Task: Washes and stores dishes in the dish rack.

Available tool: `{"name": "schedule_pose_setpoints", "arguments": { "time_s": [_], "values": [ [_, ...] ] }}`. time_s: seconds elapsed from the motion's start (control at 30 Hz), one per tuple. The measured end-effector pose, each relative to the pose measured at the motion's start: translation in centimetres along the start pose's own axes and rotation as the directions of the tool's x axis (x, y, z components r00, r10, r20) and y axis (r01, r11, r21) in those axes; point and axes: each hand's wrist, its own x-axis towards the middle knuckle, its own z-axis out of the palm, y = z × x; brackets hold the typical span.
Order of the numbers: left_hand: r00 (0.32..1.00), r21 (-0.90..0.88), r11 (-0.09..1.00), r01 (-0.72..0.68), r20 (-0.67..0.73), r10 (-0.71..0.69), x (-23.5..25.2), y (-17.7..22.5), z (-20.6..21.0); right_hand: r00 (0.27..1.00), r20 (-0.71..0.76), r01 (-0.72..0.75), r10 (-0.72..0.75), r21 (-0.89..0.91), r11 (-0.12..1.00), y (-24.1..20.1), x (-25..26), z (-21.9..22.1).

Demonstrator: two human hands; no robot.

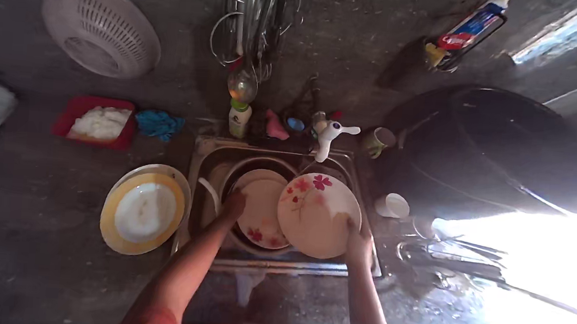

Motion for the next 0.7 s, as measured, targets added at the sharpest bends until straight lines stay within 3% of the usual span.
{"name": "schedule_pose_setpoints", "arguments": {
  "time_s": [0.17,0.33,0.47,0.53,0.6,0.63,0.67,0.7],
  "values": [
    [0.995,0.035,0.999,-0.036,-0.097,0.039,-5.4,2.9,-4.7,0.961,0.235,-0.220,0.146,0.325,0.920,3.9,-2.0,3.9],
    [0.967,0.104,0.988,-0.117,-0.215,0.137,-10.5,6.1,-7.4,0.882,0.407,-0.397,0.239,0.365,0.842,3.8,-4.4,8.8],
    [0.923,0.142,0.960,-0.241,-0.271,0.272,-15.0,8.3,-8.4,0.849,0.492,-0.408,0.192,0.379,0.831,2.8,-6.4,11.8],
    [0.895,0.174,0.924,-0.341,-0.239,0.376,-18.3,9.7,-8.4,0.811,0.556,-0.480,0.182,0.456,0.749,2.3,-6.9,13.8],
    [0.893,0.196,0.898,-0.395,-0.147,0.425,-21.3,10.9,-8.6,0.766,0.639,-0.503,0.069,0.531,0.682,1.9,-7.9,15.2],
    [0.881,0.192,0.884,-0.426,-0.136,0.454,-21.7,10.9,-8.2,0.751,0.660,-0.499,0.010,0.558,0.663,1.0,-8.9,14.9],
    [0.837,0.203,0.856,-0.476,-0.195,0.512,-21.2,10.3,-7.2,0.717,0.696,-0.550,0.044,0.526,0.649,-1.9,-10.4,13.1],
    [0.792,0.220,0.827,-0.517,-0.242,0.560,-20.7,9.6,-6.7,0.617,0.736,-0.726,0.279,0.396,0.562,-8.0,-12.3,9.9]
  ]
}}
